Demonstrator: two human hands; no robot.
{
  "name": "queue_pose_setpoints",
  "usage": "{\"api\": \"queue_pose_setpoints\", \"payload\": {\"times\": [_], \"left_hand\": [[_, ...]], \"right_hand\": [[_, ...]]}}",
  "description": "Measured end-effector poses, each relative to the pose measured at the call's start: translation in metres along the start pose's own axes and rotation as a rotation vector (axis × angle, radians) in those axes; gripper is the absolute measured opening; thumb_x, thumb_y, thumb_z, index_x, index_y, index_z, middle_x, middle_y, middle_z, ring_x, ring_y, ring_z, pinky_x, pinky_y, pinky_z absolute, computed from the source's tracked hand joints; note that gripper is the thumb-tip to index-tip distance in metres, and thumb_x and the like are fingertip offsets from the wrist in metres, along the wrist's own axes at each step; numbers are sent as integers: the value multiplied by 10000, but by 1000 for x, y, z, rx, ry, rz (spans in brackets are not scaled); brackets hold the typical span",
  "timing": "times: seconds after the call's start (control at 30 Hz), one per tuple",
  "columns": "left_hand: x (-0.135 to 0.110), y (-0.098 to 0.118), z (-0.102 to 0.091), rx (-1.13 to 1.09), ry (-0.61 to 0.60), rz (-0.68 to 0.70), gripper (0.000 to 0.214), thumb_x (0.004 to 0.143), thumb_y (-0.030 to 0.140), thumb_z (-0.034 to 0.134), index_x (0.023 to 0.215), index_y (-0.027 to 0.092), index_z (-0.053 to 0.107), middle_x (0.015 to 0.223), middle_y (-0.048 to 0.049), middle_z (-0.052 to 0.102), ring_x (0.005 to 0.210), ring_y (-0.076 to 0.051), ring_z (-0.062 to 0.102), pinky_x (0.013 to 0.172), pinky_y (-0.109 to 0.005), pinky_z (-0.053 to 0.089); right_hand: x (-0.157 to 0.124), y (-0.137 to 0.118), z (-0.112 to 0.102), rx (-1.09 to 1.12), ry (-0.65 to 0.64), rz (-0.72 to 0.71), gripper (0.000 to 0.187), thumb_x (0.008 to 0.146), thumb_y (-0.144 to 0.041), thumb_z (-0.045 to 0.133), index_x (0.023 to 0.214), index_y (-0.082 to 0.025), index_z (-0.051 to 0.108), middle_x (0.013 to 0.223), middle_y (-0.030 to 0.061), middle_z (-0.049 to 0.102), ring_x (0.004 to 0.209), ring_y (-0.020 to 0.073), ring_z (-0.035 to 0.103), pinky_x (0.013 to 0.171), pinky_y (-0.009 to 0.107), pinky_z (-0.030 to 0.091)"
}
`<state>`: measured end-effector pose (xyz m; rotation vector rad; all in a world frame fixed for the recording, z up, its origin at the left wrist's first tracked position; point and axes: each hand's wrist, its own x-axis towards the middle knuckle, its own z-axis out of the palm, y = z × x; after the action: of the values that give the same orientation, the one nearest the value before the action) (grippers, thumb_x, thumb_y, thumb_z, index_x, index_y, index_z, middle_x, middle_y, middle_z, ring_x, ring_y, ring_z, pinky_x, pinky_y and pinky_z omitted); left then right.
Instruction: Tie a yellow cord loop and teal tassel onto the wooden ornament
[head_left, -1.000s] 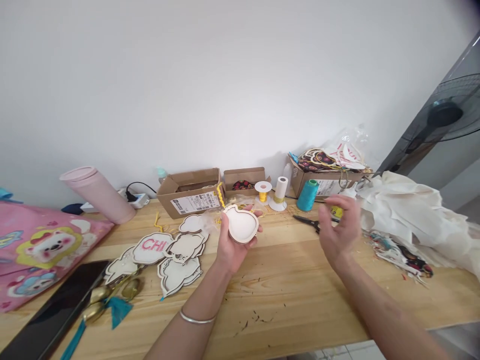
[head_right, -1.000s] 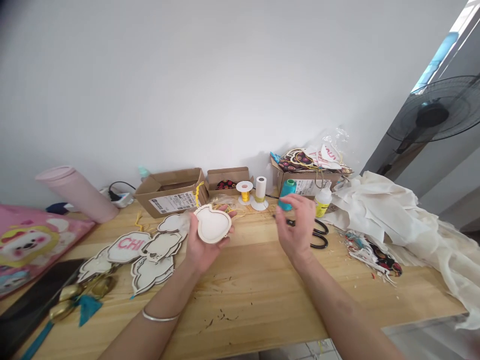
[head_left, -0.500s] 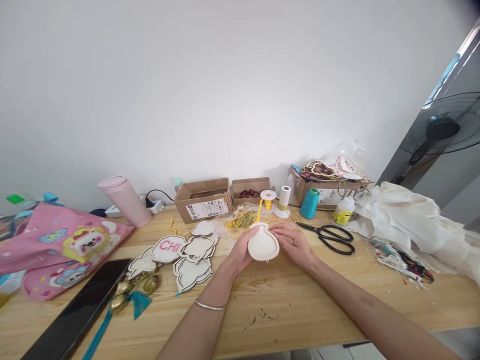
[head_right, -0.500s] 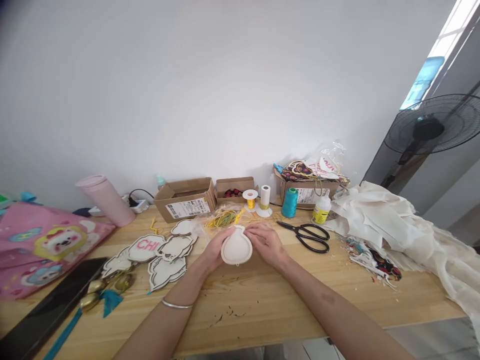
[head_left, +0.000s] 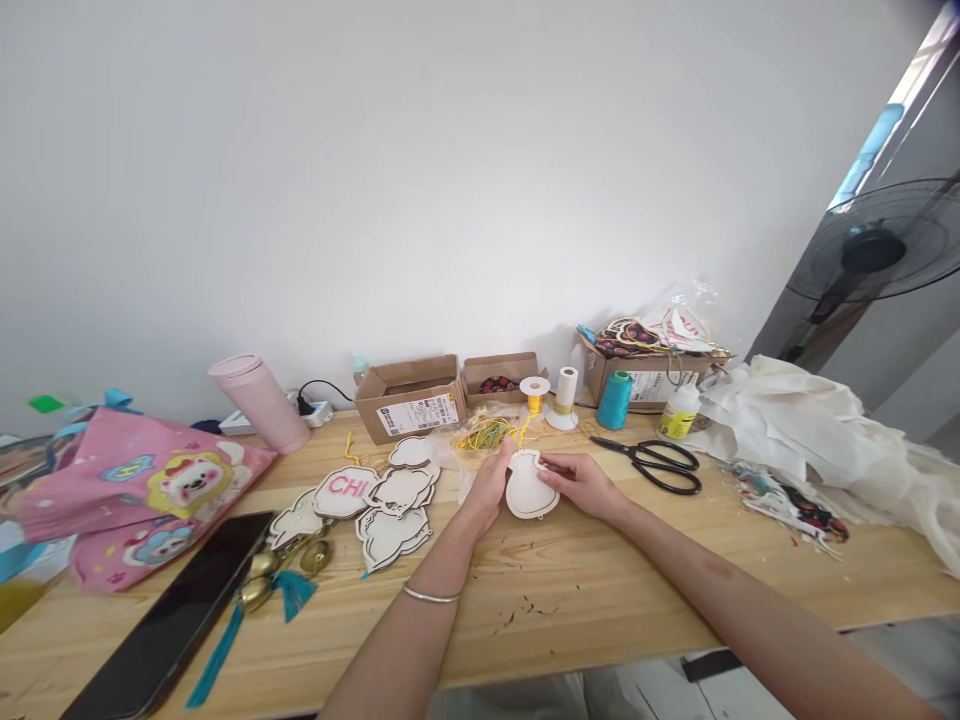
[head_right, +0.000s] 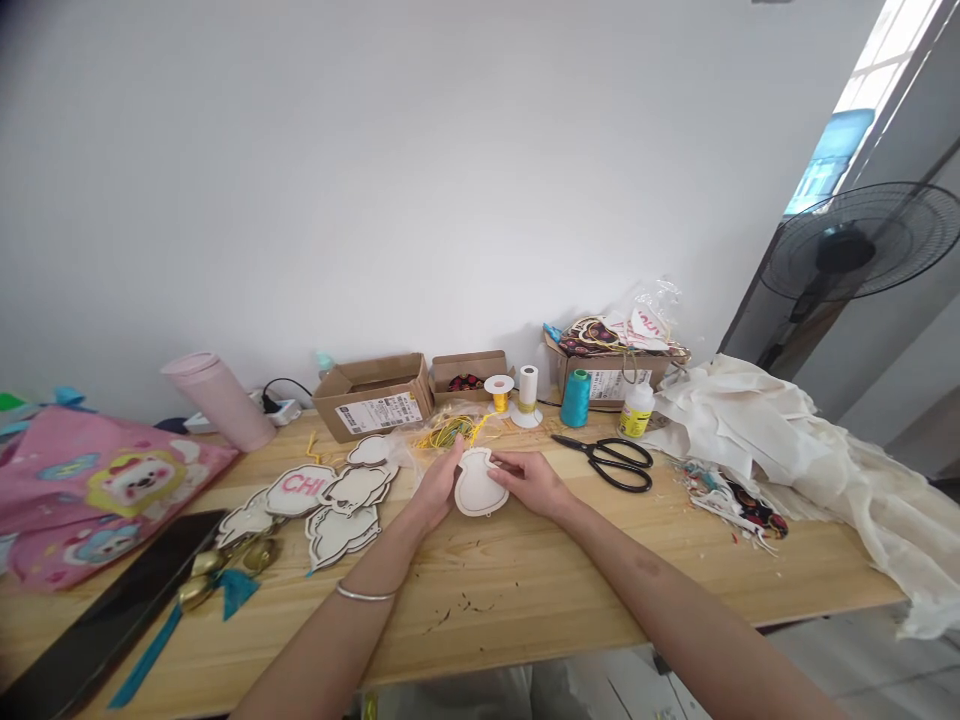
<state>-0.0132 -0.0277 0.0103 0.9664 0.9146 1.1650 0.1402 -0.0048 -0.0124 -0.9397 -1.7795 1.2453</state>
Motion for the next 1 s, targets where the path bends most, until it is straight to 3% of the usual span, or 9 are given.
{"api": "queue_pose_setpoints", "payload": {"times": [0.13, 0.2, 0.27, 0.37, 0.47, 0.57, 0.77, 0.9, 1.0], "left_hand": [[4, -1, -4, 37, 111, 31, 535, 673, 610, 488, 775, 113, 656, 705, -95, 670, 712, -205, 600, 587, -273, 444], [6, -3, -7, 17, 171, 13, 549, 682, 618, 469, 790, 113, 657, 727, -102, 673, 747, -215, 605, 617, -281, 455], [8, -3, -9, -38, 184, -5, 557, 697, 618, 449, 826, 115, 650, 771, -103, 674, 784, -216, 606, 654, -285, 461], [10, -1, -9, -170, 157, -26, 539, 732, 601, 418, 932, 139, 610, 858, -90, 665, 821, -196, 604, 695, -280, 465], [10, 2, -7, -257, 127, -54, 500, 757, 568, 415, 1046, 179, 540, 936, -76, 643, 839, -167, 600, 719, -270, 463], [8, 4, -3, -280, 111, -60, 488, 755, 539, 451, 1123, 221, 479, 974, -59, 620, 842, -141, 590, 742, -256, 452], [-3, 10, 4, -413, -77, -92, 575, 760, 603, 349, 1222, 264, 408, 1049, -73, 590, 834, -175, 583, 731, -326, 454], [-3, 11, 3, -501, -150, -160, 598, 779, 589, 322, 1249, 226, 392, 1019, -103, 607, 803, -201, 597, 717, -347, 452], [0, 8, 0, -509, -156, -163, 561, 794, 565, 325, 1231, 226, 423, 998, -91, 619, 787, -193, 600, 703, -327, 452]], "right_hand": [[-1, -3, -2, 21, -31, 76, 506, 683, -463, 594, 1102, -181, 588, 842, 48, 680, 643, 167, 620, 591, 303, 519], [-3, -7, -2, 20, -51, 128, 487, 690, -461, 583, 1081, -172, 601, 682, 19, 663, 450, 102, 532, 442, 235, 450], [-3, -11, -1, 32, -33, 160, 456, 680, -460, 588, 1015, -154, 634, 626, 6, 640, 382, 65, 455, 395, 206, 393], [-1, -12, 0, 84, 85, 141, 432, 631, -456, 624, 919, -136, 657, 683, 27, 651, 433, 72, 473, 427, 212, 408], [1, -10, -2, 60, 237, 59, 406, 618, -457, 630, 854, -128, 655, 713, 55, 653, 508, 105, 509, 461, 234, 429], [-2, -11, -4, -184, 326, -123, 330, 685, -446, 587, 819, -152, 655, 671, 53, 632, 528, 121, 503, 487, 257, 432], [-14, -25, 5, -691, 193, -629, 232, 796, -387, 499, 779, -211, 649, 714, 56, 606, 657, 144, 538, 549, 246, 424], [-18, -25, 11, -855, 104, -687, 171, 786, -344, 525, 811, -218, 637, 785, 53, 606, 694, 150, 528, 597, 260, 428], [-16, -24, 8, -850, 178, -638, 261, 734, -385, 579, 925, -211, 613, 975, 90, 581, 836, 193, 526, 706, 326, 445]]}}
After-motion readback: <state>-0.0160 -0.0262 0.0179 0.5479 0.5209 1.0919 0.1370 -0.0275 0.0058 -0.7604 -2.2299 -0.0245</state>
